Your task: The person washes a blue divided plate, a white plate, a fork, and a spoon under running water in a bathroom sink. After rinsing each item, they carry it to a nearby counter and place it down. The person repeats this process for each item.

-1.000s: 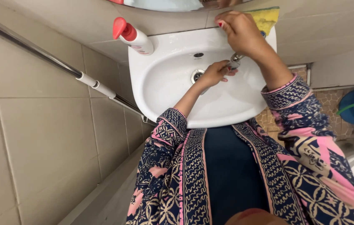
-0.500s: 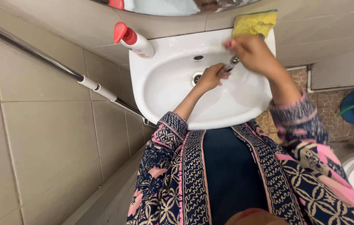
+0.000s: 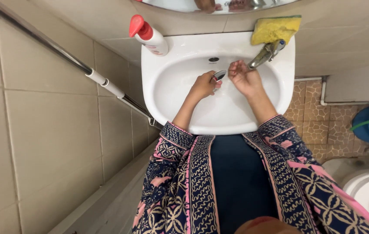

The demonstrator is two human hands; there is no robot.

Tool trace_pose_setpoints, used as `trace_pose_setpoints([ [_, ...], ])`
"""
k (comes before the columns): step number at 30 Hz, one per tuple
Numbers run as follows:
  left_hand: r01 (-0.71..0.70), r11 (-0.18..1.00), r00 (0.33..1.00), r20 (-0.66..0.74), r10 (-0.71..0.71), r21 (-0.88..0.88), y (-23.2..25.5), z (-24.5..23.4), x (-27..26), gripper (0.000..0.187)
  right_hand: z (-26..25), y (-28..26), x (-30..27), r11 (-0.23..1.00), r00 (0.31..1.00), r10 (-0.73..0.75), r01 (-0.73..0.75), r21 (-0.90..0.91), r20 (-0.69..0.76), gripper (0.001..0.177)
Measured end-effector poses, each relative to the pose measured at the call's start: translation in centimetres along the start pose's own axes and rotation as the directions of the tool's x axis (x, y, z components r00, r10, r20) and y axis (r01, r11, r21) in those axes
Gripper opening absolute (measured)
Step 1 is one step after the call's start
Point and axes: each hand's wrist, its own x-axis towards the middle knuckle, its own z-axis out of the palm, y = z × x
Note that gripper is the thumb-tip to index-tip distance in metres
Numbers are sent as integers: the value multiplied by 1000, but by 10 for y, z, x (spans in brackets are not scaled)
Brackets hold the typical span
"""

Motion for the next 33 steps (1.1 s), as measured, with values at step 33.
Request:
trace_pose_setpoints([
  [33, -89, 992, 967, 232, 108, -92, 4, 26, 24, 28, 38, 7, -59, 500, 849, -522, 380, -778, 79, 17],
])
